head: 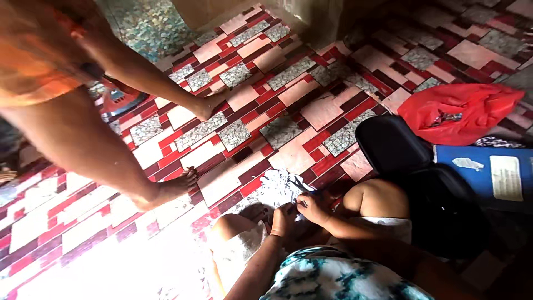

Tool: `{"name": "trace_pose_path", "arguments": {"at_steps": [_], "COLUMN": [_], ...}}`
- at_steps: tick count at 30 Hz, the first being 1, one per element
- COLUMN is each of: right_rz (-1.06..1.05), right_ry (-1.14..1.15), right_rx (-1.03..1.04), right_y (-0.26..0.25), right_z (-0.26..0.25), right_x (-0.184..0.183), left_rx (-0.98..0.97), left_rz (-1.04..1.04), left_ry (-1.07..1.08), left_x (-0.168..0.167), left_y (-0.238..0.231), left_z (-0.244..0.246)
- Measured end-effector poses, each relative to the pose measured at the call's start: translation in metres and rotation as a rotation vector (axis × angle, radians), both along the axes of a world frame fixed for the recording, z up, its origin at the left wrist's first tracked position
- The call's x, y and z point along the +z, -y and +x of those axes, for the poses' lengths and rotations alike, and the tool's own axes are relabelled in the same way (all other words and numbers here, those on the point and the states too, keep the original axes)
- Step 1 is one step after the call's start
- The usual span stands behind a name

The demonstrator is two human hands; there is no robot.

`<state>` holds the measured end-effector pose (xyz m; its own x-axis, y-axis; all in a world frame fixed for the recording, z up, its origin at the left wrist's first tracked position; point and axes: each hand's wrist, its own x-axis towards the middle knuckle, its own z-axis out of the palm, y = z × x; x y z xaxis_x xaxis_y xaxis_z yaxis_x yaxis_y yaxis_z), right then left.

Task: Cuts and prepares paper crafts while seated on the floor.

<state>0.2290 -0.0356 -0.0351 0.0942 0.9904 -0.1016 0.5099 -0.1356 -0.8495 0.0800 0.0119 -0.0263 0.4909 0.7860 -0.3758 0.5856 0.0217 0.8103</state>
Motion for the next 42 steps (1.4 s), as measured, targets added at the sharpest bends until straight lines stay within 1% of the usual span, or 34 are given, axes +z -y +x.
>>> {"name": "trace_pose_path", "arguments": {"at_steps": [3, 5, 6, 8, 10, 11, 14, 16, 19, 23, 26, 28, 31, 32, 33, 35, 36, 37, 38, 39, 40, 42], "right_rz": [-0.043, -0.083, -0.070, -0.046, -0.064, -0.066, -0.024, -0.006, 0.014, 0.044, 0.045, 0.030, 0.015, 0.021, 0.037, 0.042, -0.024, -0.124, -0.232, -0.250, -0.216, -0.031], "right_ry": [-0.110, -0.136, -0.141, -0.189, -0.342, -0.456, -0.781, -0.866, -0.884, -0.868, -0.875, -0.883, -0.826, -0.747, -0.615, -0.235, -0.089, -0.024, -0.073, -0.165, -0.314, -0.542], "right_rx": [0.008, -0.009, -0.050, -0.157, -0.296, -0.373, -0.510, -0.539, -0.542, -0.504, -0.478, -0.468, -0.470, -0.461, -0.437, -0.321, -0.253, -0.221, -0.255, -0.332, -0.386, -0.491], "right_y": [-0.001, -0.001, 0.000, 0.001, 0.001, 0.001, 0.000, -0.001, -0.001, 0.003, 0.005, 0.005, 0.005, 0.005, 0.004, 0.001, -0.001, -0.002, -0.001, 0.007, 0.024, 0.050], "right_z": [0.006, 0.008, 0.009, 0.012, 0.018, 0.022, 0.032, 0.035, 0.037, 0.034, 0.032, 0.031, 0.027, 0.028, 0.030, 0.040, 0.042, 0.035, 0.022, 0.009, 0.004, 0.002], "right_x": [0.000, 0.007, 0.008, 0.012, 0.018, 0.020, 0.019, 0.019, 0.020, 0.026, 0.029, 0.031, 0.034, 0.035, 0.036, 0.038, 0.049, 0.071, 0.106, 0.137, 0.162, 0.191], "left_rx": [0.039, 0.078, 0.126, 0.286, 0.461, 0.531, 0.658, 0.698, 0.699, 0.578, 0.432, 0.304, 0.154, 0.112, 0.057, -0.090, -0.173, -0.250, -0.304, -0.330, -0.329, -0.311], "left_rz": [-0.086, -0.089, -0.104, -0.149, -0.182, -0.206, -0.269, -0.293, -0.245, -0.016, 0.178, 0.276, 0.378, 0.389, 0.382, 0.342, 0.316, 0.302, 0.309, 0.335, 0.344, 0.339], "left_ry": [0.074, 0.084, 0.084, 0.131, 0.211, 0.248, 0.318, 0.352, 0.337, 0.241, 0.198, 0.214, 0.337, 0.389, 0.426, 0.433, 0.414, 0.388, 0.360, 0.327, 0.297, 0.297], "left_x": [-0.001, -0.002, -0.001, -0.003, -0.004, -0.003, -0.005, -0.007, -0.011, -0.010, -0.008, 0.001, 0.012, 0.018, 0.028, 0.053, 0.065, 0.074, 0.081, 0.085, 0.089, 0.100], "left_y": [0.000, -0.001, -0.002, -0.005, -0.009, -0.011, -0.014, -0.015, -0.016, -0.019, -0.023, -0.019, -0.010, -0.006, -0.002, 0.008, 0.013, 0.018, 0.020, 0.019, 0.015, 0.001], "left_z": [-0.002, -0.004, -0.005, -0.009, -0.015, -0.018, -0.028, -0.029, -0.029, -0.036, -0.040, -0.037, -0.027, -0.023, -0.020, -0.008, 0.001, 0.013, 0.027, 0.041, 0.054, 0.077]}}
